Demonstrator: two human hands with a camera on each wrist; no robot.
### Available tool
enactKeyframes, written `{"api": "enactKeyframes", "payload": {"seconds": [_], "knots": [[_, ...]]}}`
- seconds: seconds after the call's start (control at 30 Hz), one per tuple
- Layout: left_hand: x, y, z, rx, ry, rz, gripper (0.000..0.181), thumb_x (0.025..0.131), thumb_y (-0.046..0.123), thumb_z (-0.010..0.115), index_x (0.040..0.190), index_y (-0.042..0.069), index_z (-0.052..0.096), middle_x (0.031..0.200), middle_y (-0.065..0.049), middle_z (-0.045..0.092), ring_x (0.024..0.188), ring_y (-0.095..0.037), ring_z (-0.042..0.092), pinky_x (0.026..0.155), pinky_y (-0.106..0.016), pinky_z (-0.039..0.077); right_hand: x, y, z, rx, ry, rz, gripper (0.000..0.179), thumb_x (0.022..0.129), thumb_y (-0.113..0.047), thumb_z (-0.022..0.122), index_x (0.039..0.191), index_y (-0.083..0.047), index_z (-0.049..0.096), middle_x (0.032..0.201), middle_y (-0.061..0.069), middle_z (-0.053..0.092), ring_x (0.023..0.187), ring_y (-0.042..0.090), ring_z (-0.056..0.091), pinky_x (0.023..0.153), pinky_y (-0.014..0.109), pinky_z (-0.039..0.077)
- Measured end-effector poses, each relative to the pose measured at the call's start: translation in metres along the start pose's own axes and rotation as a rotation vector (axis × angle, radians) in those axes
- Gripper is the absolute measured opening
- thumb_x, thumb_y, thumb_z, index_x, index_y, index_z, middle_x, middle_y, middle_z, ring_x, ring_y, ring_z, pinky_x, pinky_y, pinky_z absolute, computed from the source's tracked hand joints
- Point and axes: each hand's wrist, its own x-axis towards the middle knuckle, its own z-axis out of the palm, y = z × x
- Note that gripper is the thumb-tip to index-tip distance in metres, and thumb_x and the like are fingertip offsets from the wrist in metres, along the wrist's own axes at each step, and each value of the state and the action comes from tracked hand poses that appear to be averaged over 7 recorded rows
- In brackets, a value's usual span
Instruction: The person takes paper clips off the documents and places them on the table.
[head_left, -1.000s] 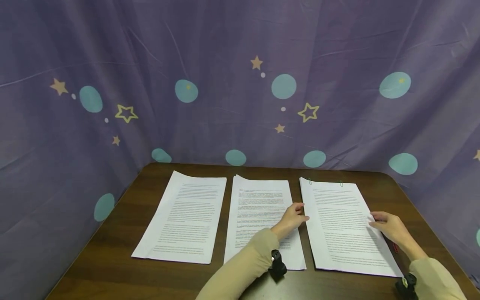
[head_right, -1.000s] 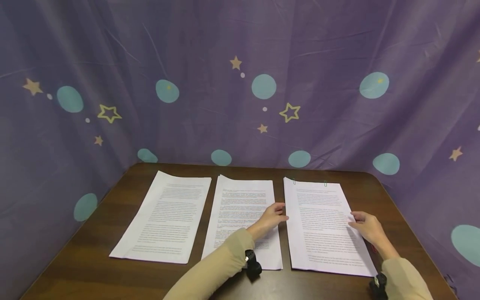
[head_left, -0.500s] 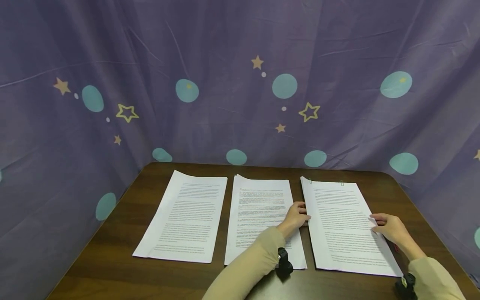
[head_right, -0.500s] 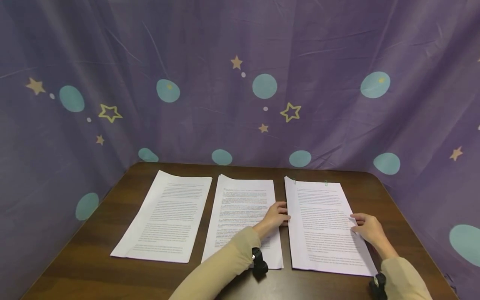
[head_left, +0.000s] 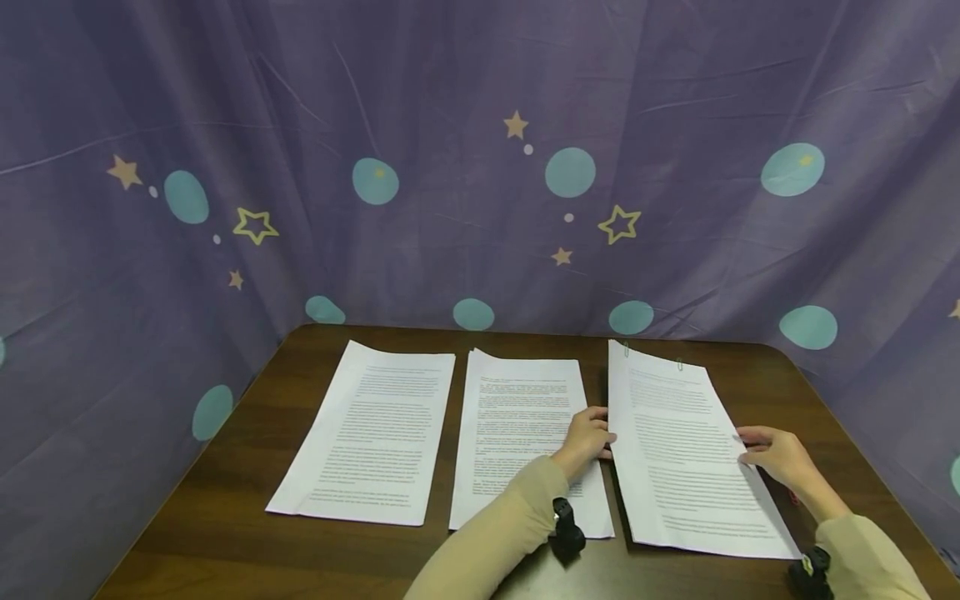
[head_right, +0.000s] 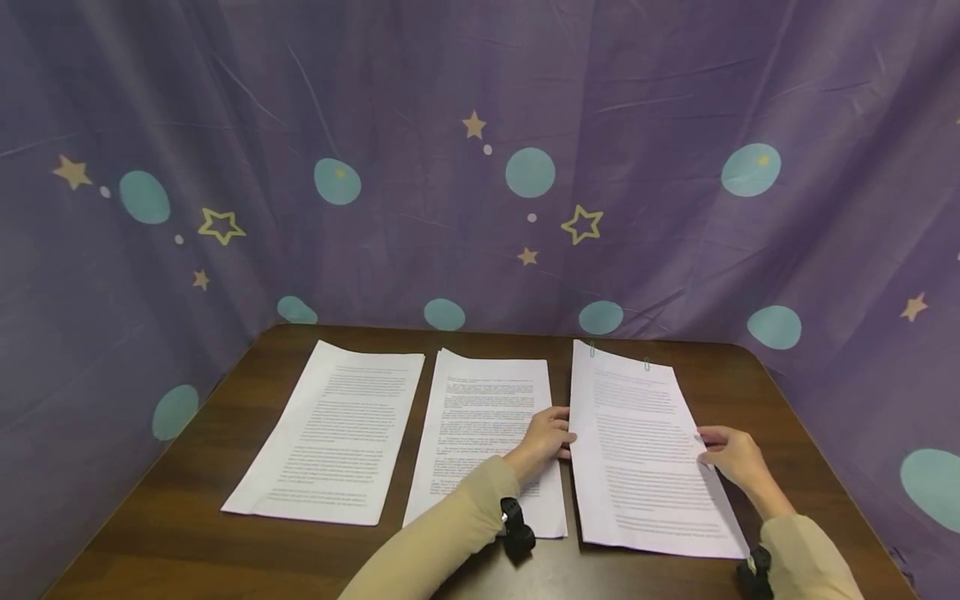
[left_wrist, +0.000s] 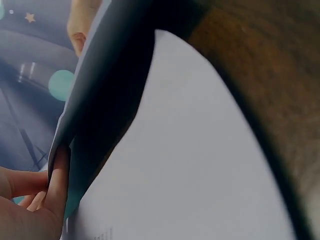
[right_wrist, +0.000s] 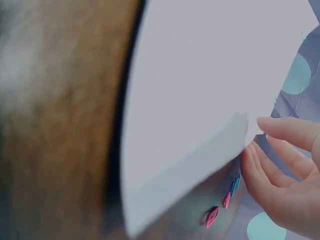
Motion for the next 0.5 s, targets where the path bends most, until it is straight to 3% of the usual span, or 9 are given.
{"api": "enactKeyframes", "payload": {"seconds": [0.13,0.2,0.37,0.5], "knots": [[0.005,-0.008,-0.007,-0.057,0.0,0.012,0.04,0.073,-0.015,0.053,0.111,-0.003,0.054,0.085,-0.013,0.062,0.06,-0.017,0.06,0.05,-0.027,0.051,0.0,-0.001,-0.001,0.049,-0.039,0.045,0.046,0.074,-0.004,0.065,0.111,0.018,0.048,0.096,0.029,0.06,0.083,0.03,0.059,0.065,0.033,0.048],[0.006,-0.008,-0.011,-0.093,-0.007,-0.005,0.042,0.073,-0.015,0.054,0.112,-0.001,0.054,0.086,-0.012,0.064,0.058,-0.014,0.058,0.048,-0.025,0.05,0.0,-0.003,-0.003,0.086,-0.063,0.078,0.05,0.076,-0.008,0.066,0.114,0.017,0.046,0.099,0.028,0.06,0.084,0.025,0.059,0.068,0.036,0.048],[0.006,-0.007,-0.025,-0.142,-0.017,-0.053,0.046,0.072,-0.014,0.055,0.116,0.002,0.054,0.09,-0.012,0.065,0.052,-0.008,0.051,0.042,-0.017,0.043,0.001,-0.01,-0.003,0.185,-0.111,0.153,0.056,0.078,-0.015,0.066,0.119,0.016,0.042,0.105,0.027,0.058,0.077,0.004,0.056,0.064,0.025,0.048],[0.004,-0.006,-0.037,-0.137,-0.012,-0.054,0.046,0.072,-0.013,0.056,0.116,0.002,0.054,0.09,-0.012,0.065,0.053,-0.008,0.051,0.044,-0.018,0.045,0.002,-0.016,0.001,0.279,-0.102,0.168,0.058,0.079,-0.017,0.065,0.121,0.015,0.041,0.099,0.018,0.062,0.075,0.007,0.059,0.062,0.025,0.048]]}}
